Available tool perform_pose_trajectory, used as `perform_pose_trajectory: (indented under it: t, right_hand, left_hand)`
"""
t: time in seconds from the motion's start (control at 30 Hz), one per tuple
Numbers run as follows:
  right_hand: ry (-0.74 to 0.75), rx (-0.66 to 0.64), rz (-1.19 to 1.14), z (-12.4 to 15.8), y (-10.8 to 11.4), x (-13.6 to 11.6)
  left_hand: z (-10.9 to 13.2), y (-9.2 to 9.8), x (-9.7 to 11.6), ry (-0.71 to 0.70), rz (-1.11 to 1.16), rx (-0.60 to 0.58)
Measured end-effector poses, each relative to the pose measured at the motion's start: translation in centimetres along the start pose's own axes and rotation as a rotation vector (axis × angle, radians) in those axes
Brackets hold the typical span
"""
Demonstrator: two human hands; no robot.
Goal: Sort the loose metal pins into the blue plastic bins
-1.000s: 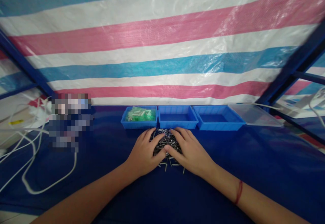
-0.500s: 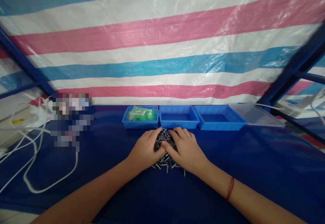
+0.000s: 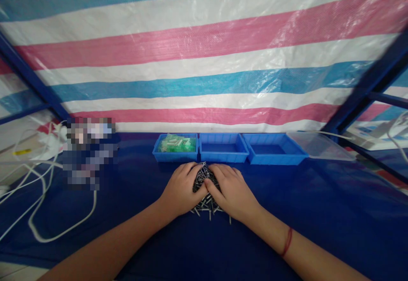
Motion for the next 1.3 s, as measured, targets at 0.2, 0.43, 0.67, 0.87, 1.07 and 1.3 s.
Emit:
perform_pose_trajectory:
  t: [0.2,0.43,0.67,0.87,1.07,1.3]
  right_hand:
    - [0.017,0.006,0.045,-0.3,0.2,-0.3]
    - [0.024,-0.004,0.024,-0.4,0.1,-0.3]
    - [0.018,0.013,-0.038,-0.4,0.3,-0.3]
    - [0.005,0.147,-0.138,-0.4,0.8,0.2]
    - [0.111,0.127,-0.193,-0.4,2.6,-0.2]
    - [0.165,-0.202,0.002,4.4,1.3,1.0]
  left_hand:
    - [-0.1,-0.4,0.0,-0.013,-0.012,-0.022]
    - [-0.1,-0.6,0.3,-0.042,-0.011,-0.065]
    - [-0.3,-0.3,0.3,-0.052,0.093,-0.064]
    - [-0.5,-0.7,0.1,-0.065,0.170,-0.050]
    - [0.0,1.0,0.8,-0.112,0.129,-0.101]
    - [1.8,0.0,0.3,-0.107,0.039,-0.369]
Point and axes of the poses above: each hand's wrist, its own z-axis away from the middle knuckle, its own y-axis out of the back of the hand, x = y × z, the point moved 9 cm from there along -z, towards the middle knuckle, and after that the axes turned 7 degrees about y, right-handed, at the moved point
